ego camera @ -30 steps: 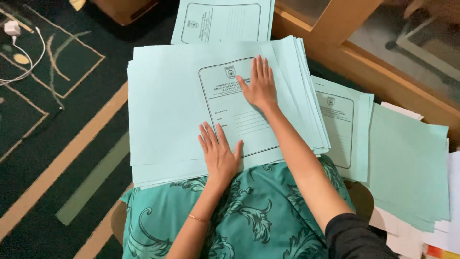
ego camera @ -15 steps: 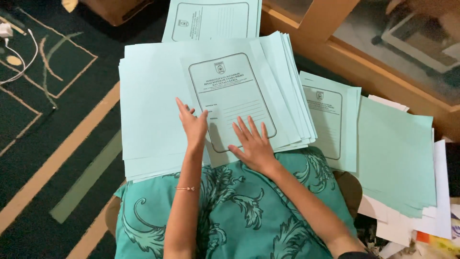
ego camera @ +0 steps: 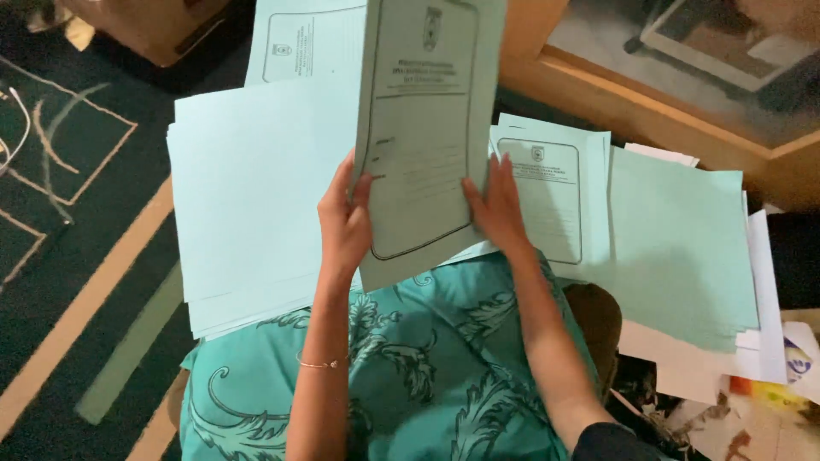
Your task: The person sits with a stack of light blue papers on their lap. They repeatedly pick up a paper, flip it over, and place it back onto the stack, continuing this process throughout the video.
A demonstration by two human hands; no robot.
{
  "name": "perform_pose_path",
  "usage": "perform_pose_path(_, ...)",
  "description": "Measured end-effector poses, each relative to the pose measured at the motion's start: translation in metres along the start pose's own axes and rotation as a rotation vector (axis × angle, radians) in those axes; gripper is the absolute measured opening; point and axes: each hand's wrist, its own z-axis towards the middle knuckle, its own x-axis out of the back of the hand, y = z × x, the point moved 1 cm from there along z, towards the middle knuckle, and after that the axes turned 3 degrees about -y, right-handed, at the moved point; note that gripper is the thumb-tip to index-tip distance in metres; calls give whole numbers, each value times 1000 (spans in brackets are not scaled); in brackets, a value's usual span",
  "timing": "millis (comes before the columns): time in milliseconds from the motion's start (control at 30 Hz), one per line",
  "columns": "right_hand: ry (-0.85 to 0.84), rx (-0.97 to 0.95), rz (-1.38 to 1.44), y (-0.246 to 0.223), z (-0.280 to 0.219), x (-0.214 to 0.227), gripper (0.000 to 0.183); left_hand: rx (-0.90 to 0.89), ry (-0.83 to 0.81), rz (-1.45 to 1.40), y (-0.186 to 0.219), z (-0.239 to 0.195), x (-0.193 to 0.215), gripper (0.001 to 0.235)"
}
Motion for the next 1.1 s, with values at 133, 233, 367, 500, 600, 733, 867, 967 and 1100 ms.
perform_pose_path(133, 158, -153, 385, 55, 1, 62, 98, -68, -94, -269, 5, 17, -48, 39)
perform_pose_path(233, 348, -116, 397, 133, 3, 94, 66, -66, -141, -261, 13, 21, -108, 45)
perform_pose_path(367, 672, -159, 236, 298, 17, 111, 33, 86, -285, -212, 34, 13, -205, 82)
perform_pose_path(500, 738, -361, -21, 323, 17, 92, 31, 258, -440, -409, -7, 2, -285, 109)
perform_pose_path(600, 709, -410, -65, 342, 24, 58, 35, 244, -425, -173, -66, -11, -338, 101)
perform_pose_path(733, 572, -550, -25, 341, 28, 30, 35, 312, -401, -86, -143, -34, -375, 109)
perform_pose_path(867, 514, -582, -42, 346, 29, 18, 48, 334, -488, 47, -164, -48, -381, 108)
perform_pose_path(967, 576, -428, -59, 286, 31, 37, 55, 98, -550, 6, -121, -43, -353, 75)
perform_pose_path(1100, 588, -188, 100, 175, 22, 54, 38, -116, -560, -46, -69, -29, -289, 40)
